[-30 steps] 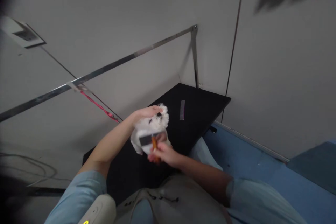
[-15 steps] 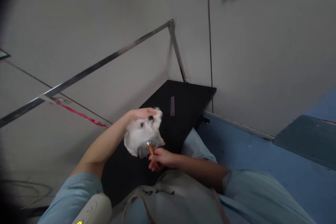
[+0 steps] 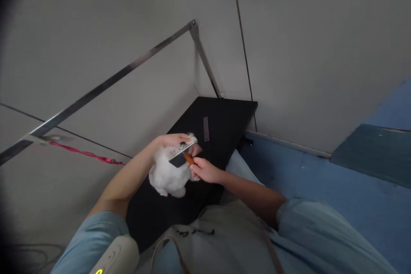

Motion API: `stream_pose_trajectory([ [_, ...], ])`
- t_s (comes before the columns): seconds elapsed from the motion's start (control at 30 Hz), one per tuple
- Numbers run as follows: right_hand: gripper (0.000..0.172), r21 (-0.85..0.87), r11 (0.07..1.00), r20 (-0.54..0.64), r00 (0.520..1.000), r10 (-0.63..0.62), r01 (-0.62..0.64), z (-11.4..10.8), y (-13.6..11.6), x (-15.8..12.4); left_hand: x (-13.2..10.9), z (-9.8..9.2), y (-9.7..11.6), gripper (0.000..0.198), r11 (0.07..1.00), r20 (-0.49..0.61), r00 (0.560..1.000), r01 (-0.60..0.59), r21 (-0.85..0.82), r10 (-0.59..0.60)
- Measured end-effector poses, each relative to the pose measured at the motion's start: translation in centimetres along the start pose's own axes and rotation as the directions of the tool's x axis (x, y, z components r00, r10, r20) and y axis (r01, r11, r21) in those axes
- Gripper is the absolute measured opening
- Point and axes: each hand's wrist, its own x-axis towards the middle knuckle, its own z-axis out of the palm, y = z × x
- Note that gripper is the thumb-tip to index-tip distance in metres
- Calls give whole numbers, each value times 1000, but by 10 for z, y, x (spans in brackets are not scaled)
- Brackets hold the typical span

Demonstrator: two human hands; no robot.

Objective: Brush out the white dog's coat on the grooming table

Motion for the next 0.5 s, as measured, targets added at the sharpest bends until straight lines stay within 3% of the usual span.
stream_pose_trajectory([
  [0.07, 14, -238, 971, -120, 993, -9, -20, -10, 1, -6, 6, 0, -3, 30, 1000, -16, 1000, 22, 14, -22],
  [0.2, 17, -612, 767, -242, 969, 49, -192, -14, -4, -33, 20, -2, -13, 20, 996, -152, 985, 85, -6, -85],
  [0.37, 22, -837, 547, -109, 977, -184, 10, -32, -62, -37, 18, -4, -12, 11, 984, -87, 994, 51, -174, -66],
  [0.5, 27, -910, 366, -290, 932, -217, -198, -67, -105, -34, 3, 6, -3, 24, 982, -70, 998, -5, -188, -8],
])
